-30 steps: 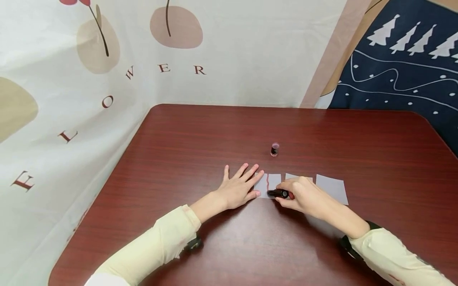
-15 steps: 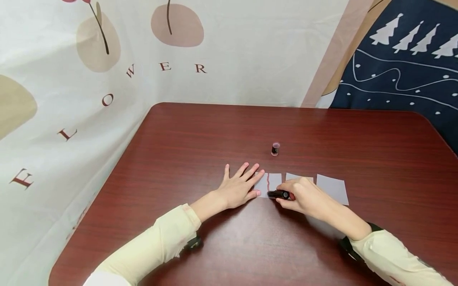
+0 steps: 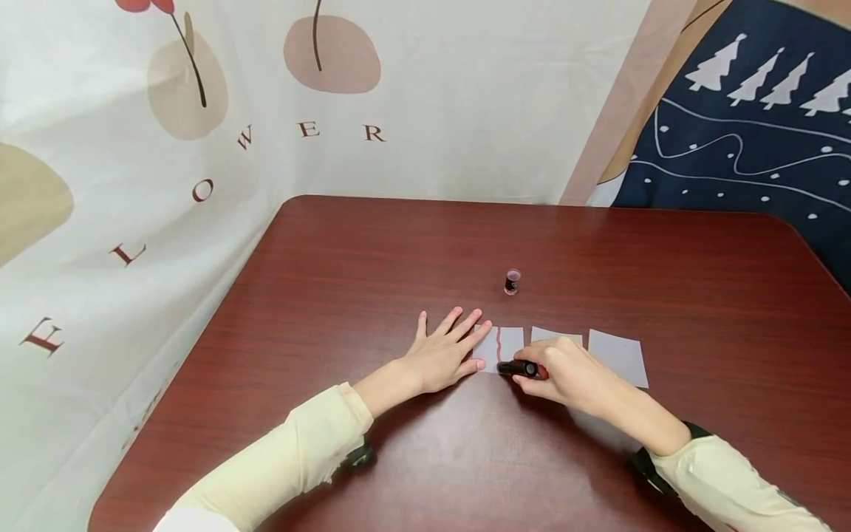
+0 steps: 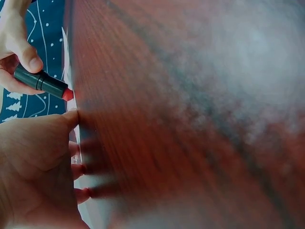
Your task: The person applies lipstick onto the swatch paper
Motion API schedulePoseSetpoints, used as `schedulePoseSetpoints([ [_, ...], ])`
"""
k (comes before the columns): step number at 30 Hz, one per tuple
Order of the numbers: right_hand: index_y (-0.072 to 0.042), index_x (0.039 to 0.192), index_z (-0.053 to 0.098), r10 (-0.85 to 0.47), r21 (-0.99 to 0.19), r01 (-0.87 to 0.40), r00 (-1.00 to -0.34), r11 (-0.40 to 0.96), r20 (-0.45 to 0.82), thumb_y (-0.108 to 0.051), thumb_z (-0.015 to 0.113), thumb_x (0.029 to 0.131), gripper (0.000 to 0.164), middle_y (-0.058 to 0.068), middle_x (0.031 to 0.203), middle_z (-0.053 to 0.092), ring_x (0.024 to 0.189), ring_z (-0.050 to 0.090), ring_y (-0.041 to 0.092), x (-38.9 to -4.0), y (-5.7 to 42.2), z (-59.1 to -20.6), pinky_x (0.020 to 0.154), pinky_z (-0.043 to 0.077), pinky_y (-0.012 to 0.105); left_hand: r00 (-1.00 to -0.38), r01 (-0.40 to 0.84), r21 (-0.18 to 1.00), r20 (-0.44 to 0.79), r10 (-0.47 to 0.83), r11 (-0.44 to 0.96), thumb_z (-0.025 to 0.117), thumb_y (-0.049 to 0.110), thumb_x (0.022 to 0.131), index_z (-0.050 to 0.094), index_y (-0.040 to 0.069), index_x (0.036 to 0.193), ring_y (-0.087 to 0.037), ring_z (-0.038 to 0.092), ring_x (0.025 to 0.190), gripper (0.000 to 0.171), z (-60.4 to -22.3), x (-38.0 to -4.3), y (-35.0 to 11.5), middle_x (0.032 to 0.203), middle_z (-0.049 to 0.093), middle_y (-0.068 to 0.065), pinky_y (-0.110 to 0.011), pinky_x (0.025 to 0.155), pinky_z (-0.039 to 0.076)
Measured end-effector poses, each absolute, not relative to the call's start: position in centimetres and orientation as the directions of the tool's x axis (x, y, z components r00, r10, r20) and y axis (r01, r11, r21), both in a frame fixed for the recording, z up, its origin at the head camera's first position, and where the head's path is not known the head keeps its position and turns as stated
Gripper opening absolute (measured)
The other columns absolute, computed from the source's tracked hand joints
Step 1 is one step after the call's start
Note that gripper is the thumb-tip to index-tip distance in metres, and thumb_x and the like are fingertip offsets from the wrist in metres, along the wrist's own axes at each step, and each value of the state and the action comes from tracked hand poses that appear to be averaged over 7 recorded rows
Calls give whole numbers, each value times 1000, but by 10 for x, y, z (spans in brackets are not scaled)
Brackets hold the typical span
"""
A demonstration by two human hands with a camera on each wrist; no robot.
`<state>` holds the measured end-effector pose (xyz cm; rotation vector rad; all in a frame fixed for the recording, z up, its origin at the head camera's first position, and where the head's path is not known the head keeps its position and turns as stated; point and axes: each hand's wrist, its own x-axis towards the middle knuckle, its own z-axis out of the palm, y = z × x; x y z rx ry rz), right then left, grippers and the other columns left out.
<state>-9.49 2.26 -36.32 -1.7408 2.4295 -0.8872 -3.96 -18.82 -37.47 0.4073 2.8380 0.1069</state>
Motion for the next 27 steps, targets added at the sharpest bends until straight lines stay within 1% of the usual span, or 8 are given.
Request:
schedulePoseSetpoints([
  [8, -9, 77, 63, -877, -448, -867, -374, 216, 302, -16, 65, 72, 9, -11, 66, 51, 52, 41, 0, -96, 23, -362, 45, 33, 11, -923, 262, 124, -258, 286, 957, 28, 51, 87, 10, 28, 138, -21, 2, 129, 59, -376, -42, -188, 143, 4, 4, -62, 90, 5],
  [9, -9, 77, 63, -877, -449, -867, -374, 214, 303, -16, 65, 72, 9, -11, 66, 52, 52, 41, 0, -96, 23, -362, 45, 33, 11, -925, 268, 119, -247, 290, 956, 26, 52, 87, 9, 28, 138, -20, 2, 129, 59, -382, -43, -189, 143, 4, 5, -62, 90, 4],
  [15, -9, 77, 63, -875, -453, -867, -373, 210, 309, -15, 65, 71, 9, -12, 65, 51, 50, 39, -1, -96, 24, -363, 44, 32, 10, -926, 270, 115, -242, 291, 956, 26, 52, 87, 10, 28, 138, -20, 2, 129, 59, -383, -43, -189, 143, 4, 5, -62, 90, 4],
  [16, -9, 77, 63, -875, -453, -866, -374, 210, 309, -15, 65, 71, 9, -11, 65, 50, 50, 39, -1, -96, 24, -363, 43, 31, 10, -924, 264, 118, -252, 286, 957, 28, 51, 87, 11, 28, 138, -20, 3, 129, 59, -378, -42, -188, 143, 5, 4, -62, 90, 5],
  [27, -7, 77, 63, -872, -455, -867, -373, 206, 317, -15, 65, 71, 10, -10, 66, 53, 50, 41, -1, -94, 23, -365, 44, 32, 10, -924, 266, 109, -253, 286, 958, 27, 51, 88, 10, 28, 138, -20, 2, 129, 58, -378, -42, -189, 143, 5, 5, -62, 90, 6],
])
